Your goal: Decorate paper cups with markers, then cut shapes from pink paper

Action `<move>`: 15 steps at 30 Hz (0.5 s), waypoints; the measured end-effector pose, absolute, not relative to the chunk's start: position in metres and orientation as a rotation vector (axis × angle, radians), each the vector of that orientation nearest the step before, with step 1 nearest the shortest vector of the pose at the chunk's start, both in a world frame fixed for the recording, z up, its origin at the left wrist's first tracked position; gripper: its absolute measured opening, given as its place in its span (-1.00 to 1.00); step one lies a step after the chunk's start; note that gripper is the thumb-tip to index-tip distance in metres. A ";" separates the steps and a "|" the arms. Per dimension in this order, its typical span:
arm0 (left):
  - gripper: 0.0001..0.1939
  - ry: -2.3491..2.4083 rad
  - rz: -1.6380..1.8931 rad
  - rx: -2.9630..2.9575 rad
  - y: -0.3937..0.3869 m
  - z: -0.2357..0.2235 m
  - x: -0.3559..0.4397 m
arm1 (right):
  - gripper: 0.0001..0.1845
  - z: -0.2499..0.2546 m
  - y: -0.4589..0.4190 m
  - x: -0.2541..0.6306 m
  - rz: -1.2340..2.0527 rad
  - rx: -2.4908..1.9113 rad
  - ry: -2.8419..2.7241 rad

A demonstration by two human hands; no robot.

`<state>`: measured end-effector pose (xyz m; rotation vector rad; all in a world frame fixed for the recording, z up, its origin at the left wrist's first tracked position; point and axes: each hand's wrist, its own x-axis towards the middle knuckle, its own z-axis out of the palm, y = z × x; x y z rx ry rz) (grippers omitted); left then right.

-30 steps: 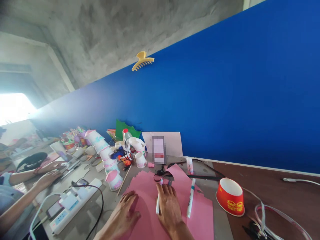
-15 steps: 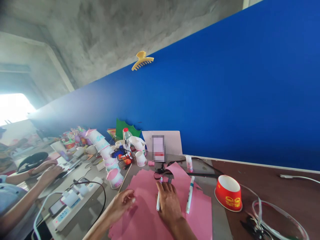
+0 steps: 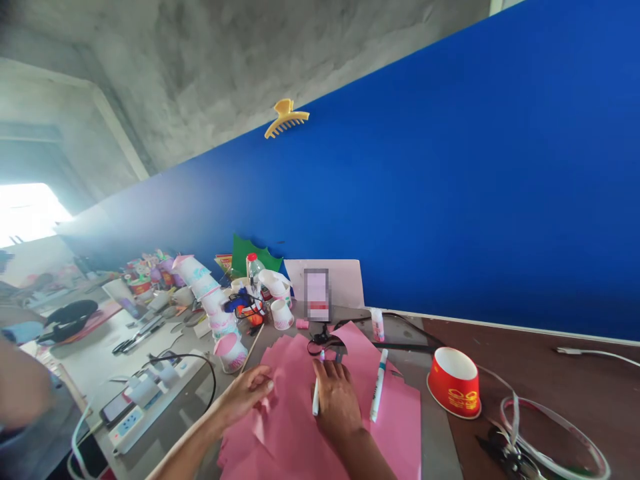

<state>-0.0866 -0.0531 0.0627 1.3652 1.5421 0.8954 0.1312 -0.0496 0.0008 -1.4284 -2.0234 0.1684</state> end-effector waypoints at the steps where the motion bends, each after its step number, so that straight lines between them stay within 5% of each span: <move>1: -0.53 1.518 0.855 1.300 -0.054 0.064 -0.086 | -0.49 0.001 -0.050 0.131 0.175 -1.429 -2.028; 7: -0.37 1.369 0.810 0.998 -0.052 0.066 -0.079 | -0.47 0.006 -0.053 0.133 0.231 -1.455 -2.056; 15: -0.50 1.094 0.948 0.893 -0.046 0.066 -0.049 | -0.52 -0.002 -0.049 0.130 0.110 -1.368 -1.881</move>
